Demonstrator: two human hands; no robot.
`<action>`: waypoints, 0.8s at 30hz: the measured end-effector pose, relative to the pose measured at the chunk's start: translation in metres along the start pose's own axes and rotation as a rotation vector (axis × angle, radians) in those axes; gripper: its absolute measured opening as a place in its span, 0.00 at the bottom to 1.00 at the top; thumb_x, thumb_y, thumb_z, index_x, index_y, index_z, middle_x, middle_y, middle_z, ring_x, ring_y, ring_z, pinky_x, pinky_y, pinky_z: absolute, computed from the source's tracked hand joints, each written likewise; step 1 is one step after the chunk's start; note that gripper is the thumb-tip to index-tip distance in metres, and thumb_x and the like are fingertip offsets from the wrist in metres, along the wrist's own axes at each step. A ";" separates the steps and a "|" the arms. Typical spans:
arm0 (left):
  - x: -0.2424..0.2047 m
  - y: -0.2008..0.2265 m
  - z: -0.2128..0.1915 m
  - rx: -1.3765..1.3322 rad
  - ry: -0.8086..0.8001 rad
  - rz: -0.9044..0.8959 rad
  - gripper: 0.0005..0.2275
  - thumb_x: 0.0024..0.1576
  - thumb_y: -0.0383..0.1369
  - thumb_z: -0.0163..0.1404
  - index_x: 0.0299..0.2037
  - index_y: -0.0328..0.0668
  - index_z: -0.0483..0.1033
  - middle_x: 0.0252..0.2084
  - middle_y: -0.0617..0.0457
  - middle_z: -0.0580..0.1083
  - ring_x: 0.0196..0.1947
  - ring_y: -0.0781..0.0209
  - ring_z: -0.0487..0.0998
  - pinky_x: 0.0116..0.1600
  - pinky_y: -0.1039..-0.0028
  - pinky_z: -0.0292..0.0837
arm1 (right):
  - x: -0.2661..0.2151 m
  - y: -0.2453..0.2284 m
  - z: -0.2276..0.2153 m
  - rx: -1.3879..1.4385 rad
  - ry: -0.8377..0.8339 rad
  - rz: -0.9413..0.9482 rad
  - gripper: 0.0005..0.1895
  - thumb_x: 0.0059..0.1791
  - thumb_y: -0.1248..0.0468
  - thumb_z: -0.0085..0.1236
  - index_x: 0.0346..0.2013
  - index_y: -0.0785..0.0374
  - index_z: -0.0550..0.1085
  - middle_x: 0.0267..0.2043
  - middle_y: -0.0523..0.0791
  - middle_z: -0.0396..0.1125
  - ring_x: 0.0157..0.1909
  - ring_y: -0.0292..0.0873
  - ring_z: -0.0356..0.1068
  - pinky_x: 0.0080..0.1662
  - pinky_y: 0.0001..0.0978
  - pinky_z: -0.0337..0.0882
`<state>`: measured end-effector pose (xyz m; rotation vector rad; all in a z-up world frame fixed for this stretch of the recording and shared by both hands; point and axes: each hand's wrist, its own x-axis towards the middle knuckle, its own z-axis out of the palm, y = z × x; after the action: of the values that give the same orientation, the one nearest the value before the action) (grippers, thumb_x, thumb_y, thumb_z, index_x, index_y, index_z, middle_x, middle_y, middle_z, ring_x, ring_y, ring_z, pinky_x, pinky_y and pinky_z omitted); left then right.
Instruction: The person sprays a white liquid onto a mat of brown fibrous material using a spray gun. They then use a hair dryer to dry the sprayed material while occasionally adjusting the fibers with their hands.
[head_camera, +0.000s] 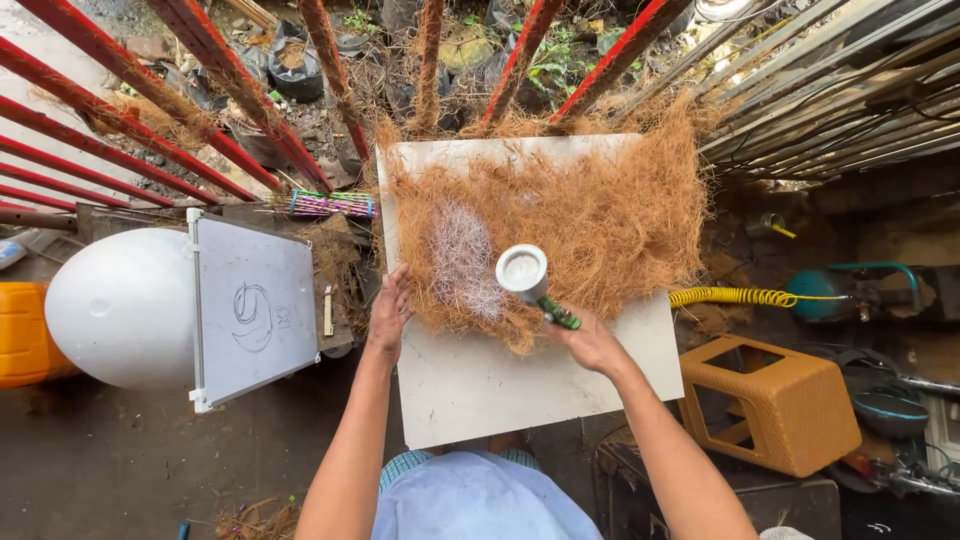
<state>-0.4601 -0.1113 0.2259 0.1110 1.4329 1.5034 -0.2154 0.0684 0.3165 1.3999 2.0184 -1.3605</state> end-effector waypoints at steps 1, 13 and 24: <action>-0.002 0.002 0.001 0.012 -0.003 0.007 0.39 0.60 0.63 0.24 0.71 0.39 0.52 0.73 0.34 0.50 0.73 0.29 0.45 0.71 0.36 0.40 | 0.008 0.006 -0.002 -0.006 0.017 -0.015 0.14 0.52 0.52 0.54 0.42 0.59 0.72 0.32 0.49 0.65 0.32 0.47 0.63 0.38 0.36 0.61; -0.002 0.003 0.001 0.015 0.010 0.000 0.38 0.61 0.62 0.23 0.71 0.38 0.53 0.73 0.33 0.51 0.73 0.30 0.45 0.72 0.38 0.40 | 0.042 -0.021 -0.032 0.086 0.137 -0.042 0.19 0.52 0.54 0.52 0.50 0.65 0.71 0.33 0.52 0.64 0.34 0.49 0.62 0.40 0.40 0.61; 0.002 -0.001 -0.004 0.021 0.028 0.007 0.37 0.61 0.62 0.24 0.71 0.41 0.54 0.73 0.36 0.52 0.73 0.32 0.47 0.72 0.41 0.42 | -0.004 -0.041 -0.039 0.089 0.117 0.063 0.17 0.51 0.58 0.53 0.50 0.66 0.71 0.30 0.49 0.61 0.31 0.45 0.59 0.38 0.37 0.60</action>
<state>-0.4632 -0.1133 0.2233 0.1079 1.4721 1.5012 -0.2399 0.0963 0.3596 1.6022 1.9892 -1.3869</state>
